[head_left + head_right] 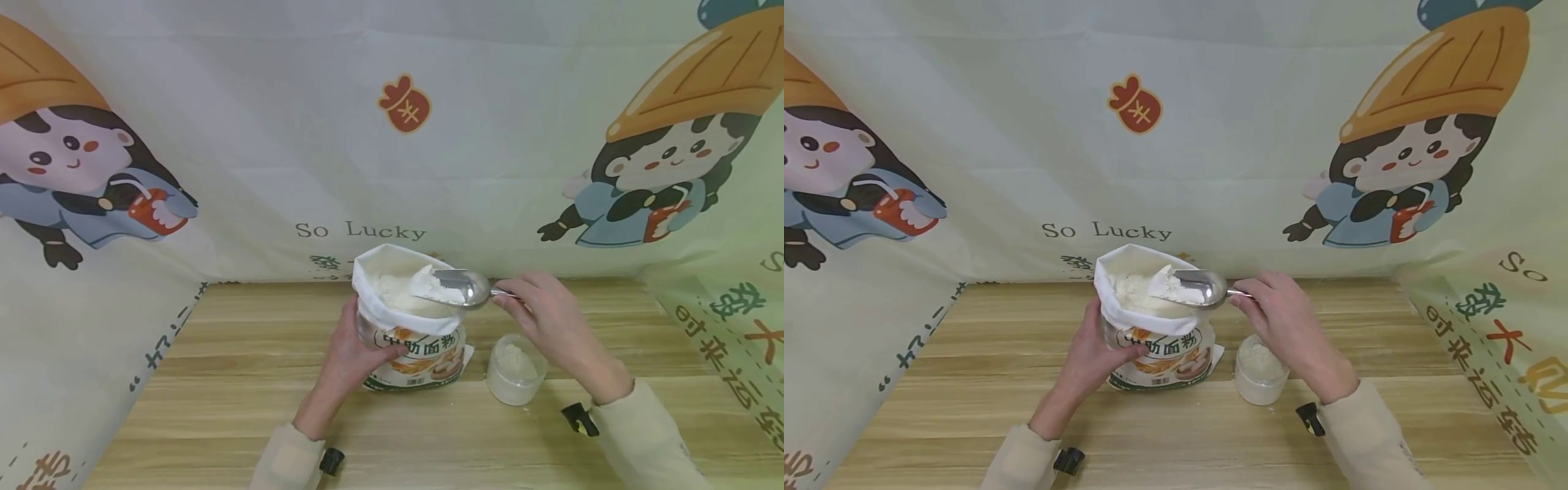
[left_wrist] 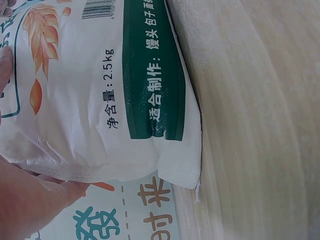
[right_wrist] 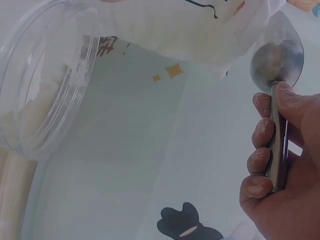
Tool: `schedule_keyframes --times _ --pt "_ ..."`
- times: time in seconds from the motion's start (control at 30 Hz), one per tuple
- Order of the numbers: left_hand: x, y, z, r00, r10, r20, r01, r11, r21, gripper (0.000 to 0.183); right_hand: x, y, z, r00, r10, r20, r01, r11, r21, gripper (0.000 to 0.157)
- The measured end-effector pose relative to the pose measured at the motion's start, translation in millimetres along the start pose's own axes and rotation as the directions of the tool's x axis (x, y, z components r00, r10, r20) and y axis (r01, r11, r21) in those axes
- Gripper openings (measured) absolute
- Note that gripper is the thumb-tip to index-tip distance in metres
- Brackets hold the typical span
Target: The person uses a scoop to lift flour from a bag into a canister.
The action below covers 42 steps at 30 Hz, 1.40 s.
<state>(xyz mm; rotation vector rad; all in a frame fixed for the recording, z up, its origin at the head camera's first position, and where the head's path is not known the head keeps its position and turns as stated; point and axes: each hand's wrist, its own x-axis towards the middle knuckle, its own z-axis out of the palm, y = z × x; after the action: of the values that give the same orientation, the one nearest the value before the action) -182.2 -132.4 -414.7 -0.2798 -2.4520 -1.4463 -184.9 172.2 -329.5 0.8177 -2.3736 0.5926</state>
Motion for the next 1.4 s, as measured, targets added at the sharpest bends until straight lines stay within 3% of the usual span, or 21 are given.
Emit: schedule_keyframes --times 0.57,1.4 --pt "1.0 0.9 0.3 1.0 -0.022 0.016 0.022 1.0 -0.004 0.117 -14 12 -26.2 0.999 0.043 -0.014 -0.043 0.998 -0.035 0.016" --pt "1.5 0.7 0.2 1.0 0.004 0.011 -0.003 1.0 -0.019 0.119 -58 36 -40.7 0.992 0.125 -0.026 -0.126 0.989 -0.075 0.013"
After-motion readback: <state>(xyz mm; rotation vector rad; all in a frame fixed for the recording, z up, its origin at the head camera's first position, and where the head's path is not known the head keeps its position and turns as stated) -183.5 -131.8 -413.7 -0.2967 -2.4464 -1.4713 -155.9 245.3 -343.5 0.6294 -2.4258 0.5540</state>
